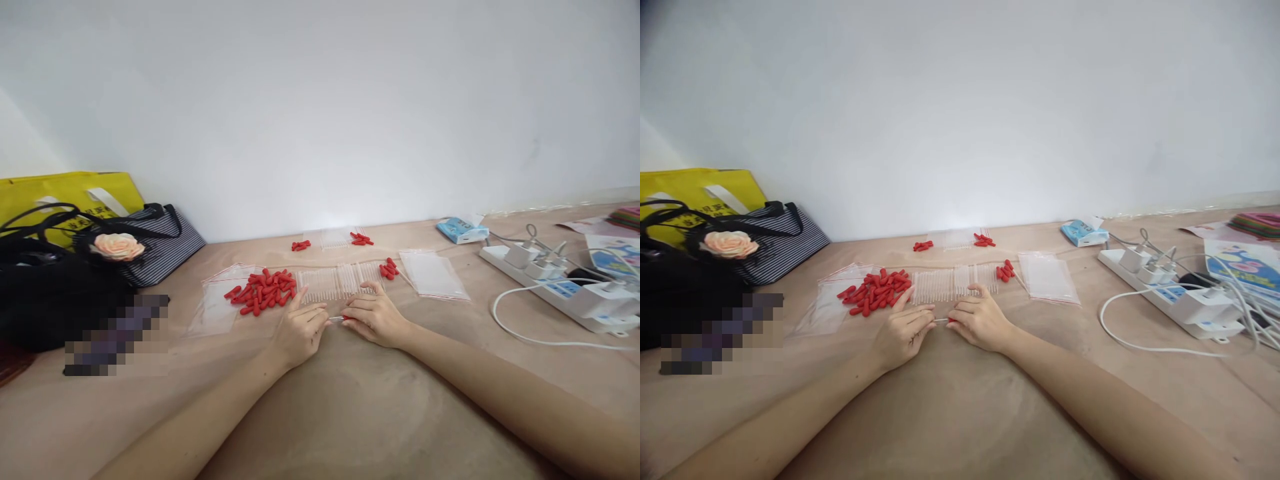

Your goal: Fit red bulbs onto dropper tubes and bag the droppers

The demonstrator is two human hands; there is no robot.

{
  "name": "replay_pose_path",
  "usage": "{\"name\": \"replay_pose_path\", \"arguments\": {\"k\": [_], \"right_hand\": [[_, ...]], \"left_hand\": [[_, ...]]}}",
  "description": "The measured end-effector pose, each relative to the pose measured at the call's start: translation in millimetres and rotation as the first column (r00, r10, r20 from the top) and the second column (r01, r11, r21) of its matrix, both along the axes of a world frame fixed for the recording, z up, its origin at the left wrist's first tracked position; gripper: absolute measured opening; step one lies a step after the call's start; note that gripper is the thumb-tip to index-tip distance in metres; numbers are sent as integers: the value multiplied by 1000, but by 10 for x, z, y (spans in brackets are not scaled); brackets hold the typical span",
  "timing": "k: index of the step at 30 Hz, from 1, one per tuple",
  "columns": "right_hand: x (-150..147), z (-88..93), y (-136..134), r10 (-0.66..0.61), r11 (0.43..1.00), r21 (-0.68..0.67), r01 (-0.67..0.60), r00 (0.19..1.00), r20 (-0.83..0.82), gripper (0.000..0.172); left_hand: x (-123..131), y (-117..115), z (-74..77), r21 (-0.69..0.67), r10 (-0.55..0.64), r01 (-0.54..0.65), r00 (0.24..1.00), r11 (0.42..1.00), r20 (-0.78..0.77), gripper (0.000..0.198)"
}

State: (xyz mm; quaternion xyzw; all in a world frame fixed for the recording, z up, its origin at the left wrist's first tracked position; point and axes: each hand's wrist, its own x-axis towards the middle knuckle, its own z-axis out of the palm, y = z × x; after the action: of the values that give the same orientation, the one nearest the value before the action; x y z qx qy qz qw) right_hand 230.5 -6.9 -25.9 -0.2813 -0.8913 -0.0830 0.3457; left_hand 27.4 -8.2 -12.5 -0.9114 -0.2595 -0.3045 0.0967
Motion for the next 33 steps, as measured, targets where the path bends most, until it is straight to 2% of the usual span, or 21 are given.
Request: {"name": "replay_pose_path", "arguments": {"k": [5,21,25,28,31,33], "right_hand": [[16,0,1,-44,999,-8,44,998,-46,19],[-56,-1,-8,52,995,-79,-57,996,-71,19],[-47,2,13,56,980,-179,-83,987,-152,16],[-68,15,21,-32,911,-391,-133,921,-389,12],[-159,24,2,-216,744,-583,-326,709,-672,22],[-259,27,-32,-304,646,-602,-469,565,-767,29]], "left_hand": [[-7,-15,14,-8,20,-20,1000,1000,0,19],[-16,-28,1,-70,7,-5,1000,998,25,17],[-6,-21,3,-104,40,-35,998,994,39,18],[19,-25,14,-148,93,-79,991,986,92,18],[52,-41,28,-216,142,-111,981,970,134,20],[70,-55,34,-261,160,-116,975,958,154,22]]}}
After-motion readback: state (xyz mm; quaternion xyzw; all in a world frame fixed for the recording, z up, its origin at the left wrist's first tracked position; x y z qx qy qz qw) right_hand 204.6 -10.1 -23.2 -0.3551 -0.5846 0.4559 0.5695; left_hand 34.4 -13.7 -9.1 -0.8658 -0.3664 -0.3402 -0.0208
